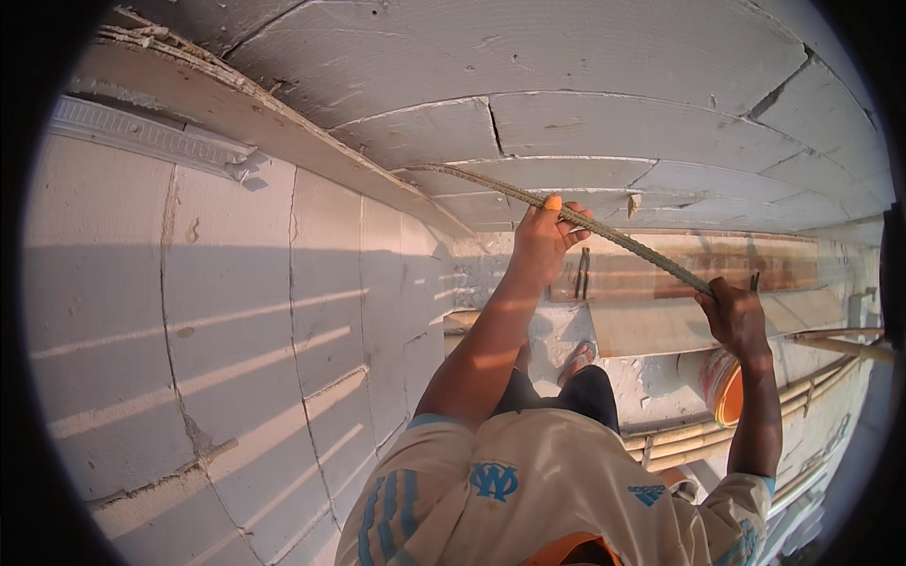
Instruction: The person uses a crowbar to pry and remove wooden planks from a white ceiling. They repeatedly insert the tool under the planks, lever them loose, and pull them down by hand.
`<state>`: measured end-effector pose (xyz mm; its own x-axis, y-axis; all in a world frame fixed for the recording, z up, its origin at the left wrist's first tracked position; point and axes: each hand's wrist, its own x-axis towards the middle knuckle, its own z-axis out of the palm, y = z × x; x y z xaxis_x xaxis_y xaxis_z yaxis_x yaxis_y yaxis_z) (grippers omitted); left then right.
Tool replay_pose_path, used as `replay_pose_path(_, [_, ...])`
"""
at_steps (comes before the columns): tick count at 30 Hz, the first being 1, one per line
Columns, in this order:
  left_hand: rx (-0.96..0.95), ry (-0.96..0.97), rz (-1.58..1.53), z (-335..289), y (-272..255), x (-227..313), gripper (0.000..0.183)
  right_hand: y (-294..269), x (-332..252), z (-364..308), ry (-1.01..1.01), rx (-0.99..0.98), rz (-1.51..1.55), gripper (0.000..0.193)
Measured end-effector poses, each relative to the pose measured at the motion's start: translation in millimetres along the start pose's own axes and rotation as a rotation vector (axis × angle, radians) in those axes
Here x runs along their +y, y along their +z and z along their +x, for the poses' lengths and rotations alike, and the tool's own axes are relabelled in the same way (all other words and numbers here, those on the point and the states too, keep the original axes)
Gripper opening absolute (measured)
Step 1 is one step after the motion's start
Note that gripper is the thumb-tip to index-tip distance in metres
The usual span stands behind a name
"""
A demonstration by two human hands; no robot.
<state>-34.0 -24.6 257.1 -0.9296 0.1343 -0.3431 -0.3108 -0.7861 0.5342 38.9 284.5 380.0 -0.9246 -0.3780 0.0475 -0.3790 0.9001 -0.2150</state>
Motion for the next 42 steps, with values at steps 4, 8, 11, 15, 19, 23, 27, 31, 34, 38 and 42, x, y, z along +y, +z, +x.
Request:
replay_pose_path(4, [0.107,-0.151,-0.017,28,-56,-47,0.018,49,13,-1,0.032,-0.077,0.027,0.024])
replay_pose_path(8, [0.170,-0.222,-0.019,67,-119,-80,0.019,116,28,10,-0.151,0.108,-0.229,0.026])
replay_pose_path(11, [0.313,-0.231,-0.076,98,-154,-89,0.019,161,47,44,-0.243,0.131,-0.336,0.025])
replay_pose_path(15, [0.393,-0.072,-0.151,125,-196,-64,0.020,222,61,105,-0.337,0.135,-0.234,0.027])
replay_pose_path(19, [0.447,-0.115,-0.045,117,-222,-53,0.017,250,31,95,-0.032,-0.338,0.046,0.027])
replay_pose_path(23, [0.486,-0.168,0.155,48,-245,-54,0.014,263,-80,-9,-0.059,-0.149,-0.020,0.030])
replay_pose_path(27, [0.438,-0.226,0.101,12,-265,-43,0.012,274,-137,-59,0.212,-0.442,0.136,0.026])
replay_pose_path(31, [0.411,-0.231,0.067,30,-267,-49,0.010,265,-101,-32,0.150,-0.412,0.193,0.024])
replay_pose_path(34, [0.318,-0.149,0.020,65,-254,-64,0.010,254,-40,12,0.129,-0.355,0.115,0.025])
replay_pose_path(38, [0.289,-0.173,-0.043,105,-233,-100,0.013,245,32,34,-0.296,0.201,-0.325,0.023])
replay_pose_path(42, [0.318,-0.234,-0.014,128,-238,-147,0.017,266,72,33,-0.340,0.215,-0.326,0.024])
